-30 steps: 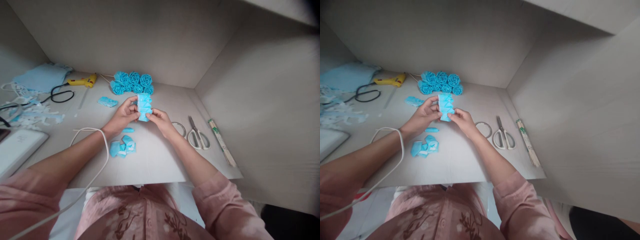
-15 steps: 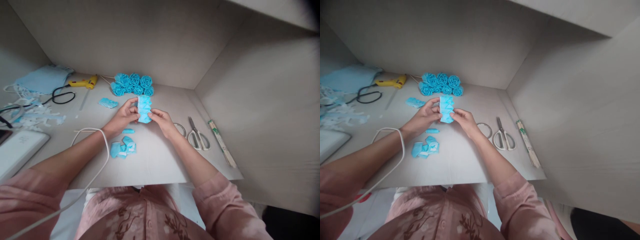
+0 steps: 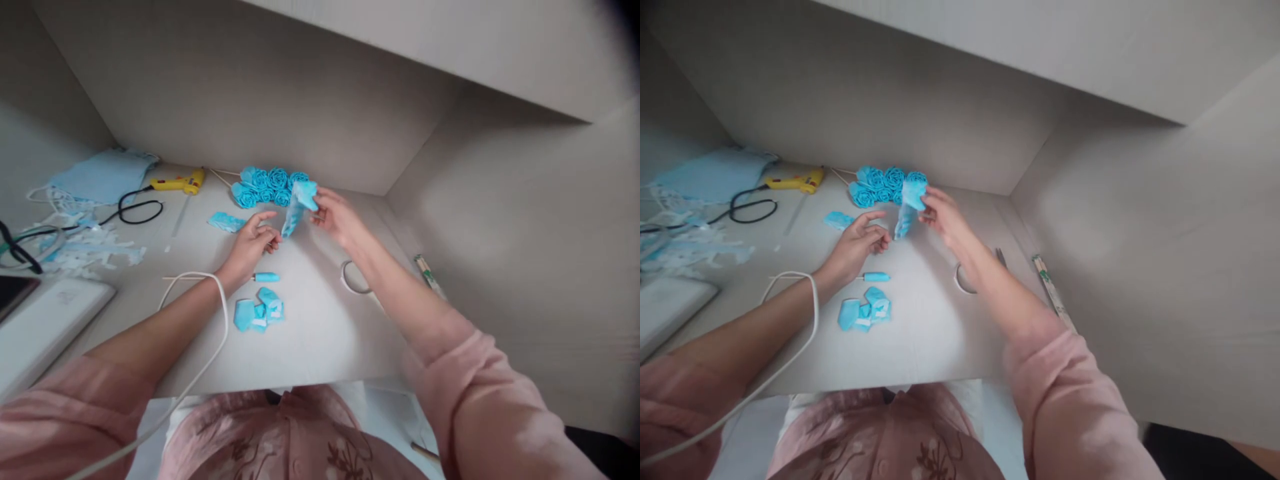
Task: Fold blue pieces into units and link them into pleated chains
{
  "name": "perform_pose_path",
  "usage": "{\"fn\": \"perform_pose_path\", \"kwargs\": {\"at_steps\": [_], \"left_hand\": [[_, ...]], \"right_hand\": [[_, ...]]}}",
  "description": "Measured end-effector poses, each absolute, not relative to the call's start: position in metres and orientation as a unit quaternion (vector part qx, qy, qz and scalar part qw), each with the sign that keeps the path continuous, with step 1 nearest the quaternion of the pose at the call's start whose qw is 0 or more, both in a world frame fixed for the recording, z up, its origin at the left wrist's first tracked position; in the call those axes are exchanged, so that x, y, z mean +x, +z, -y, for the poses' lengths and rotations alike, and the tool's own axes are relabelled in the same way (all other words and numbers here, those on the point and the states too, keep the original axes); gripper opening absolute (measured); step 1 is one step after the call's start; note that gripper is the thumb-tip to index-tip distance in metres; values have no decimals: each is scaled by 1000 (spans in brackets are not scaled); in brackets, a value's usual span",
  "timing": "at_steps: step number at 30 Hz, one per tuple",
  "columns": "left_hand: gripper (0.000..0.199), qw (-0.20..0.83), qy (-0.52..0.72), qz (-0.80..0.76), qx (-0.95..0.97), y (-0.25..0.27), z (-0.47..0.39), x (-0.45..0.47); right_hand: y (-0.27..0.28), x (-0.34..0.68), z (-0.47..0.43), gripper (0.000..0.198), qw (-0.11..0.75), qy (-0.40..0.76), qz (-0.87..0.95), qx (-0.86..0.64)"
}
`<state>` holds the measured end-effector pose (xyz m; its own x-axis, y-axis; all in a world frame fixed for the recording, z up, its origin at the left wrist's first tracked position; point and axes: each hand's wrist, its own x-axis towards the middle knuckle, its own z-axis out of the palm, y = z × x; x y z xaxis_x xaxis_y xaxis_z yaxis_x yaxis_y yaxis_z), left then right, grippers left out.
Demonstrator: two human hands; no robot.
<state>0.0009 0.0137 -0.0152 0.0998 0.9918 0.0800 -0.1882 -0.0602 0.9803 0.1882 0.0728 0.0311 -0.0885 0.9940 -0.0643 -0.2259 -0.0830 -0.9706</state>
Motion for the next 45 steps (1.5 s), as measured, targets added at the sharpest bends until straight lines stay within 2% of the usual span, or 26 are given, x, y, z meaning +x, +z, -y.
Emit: {"fn": "perform_pose_path", "kwargs": {"at_steps": [2,6,8,11,14,19,24,28,30,38,45], "left_hand": [[46,543,539,-404,502,-15,-15,0],[46,532,537,-403,515,-18,-17,1],[46,534,536,-401,517,-20,-18,1],[44,538,531,-399,519,-23,-19,2],[43,537,528,-398,524,-24,-19,2],[43,523,534,-398,532,-27,-21,0],[35,504,562,-399,520,-29,-26,-5],[21,470,608,-397,502,-25,-29,-8],[17,447,622,-405,500,-23,-30,-8],[32,427,618,-393,531,-27,-28,-6],[36,404,610,-403,550,-31,-31,-9]], "right_hand": [[57,179,-103,21,532,561,480,-414],[84,160,-152,33,591,518,487,-381],[74,152,-162,37,584,523,471,-405],[38,147,-159,41,528,542,443,-480],[5,149,-147,45,491,545,466,-496],[-6,163,-129,49,475,527,497,-499],[2,184,-97,42,466,479,481,-567],[-1,194,-56,34,470,478,539,-511],[-7,192,-37,31,443,480,581,-485],[-27,169,5,21,311,356,766,-436],[-28,175,23,24,324,307,782,-436]]}}
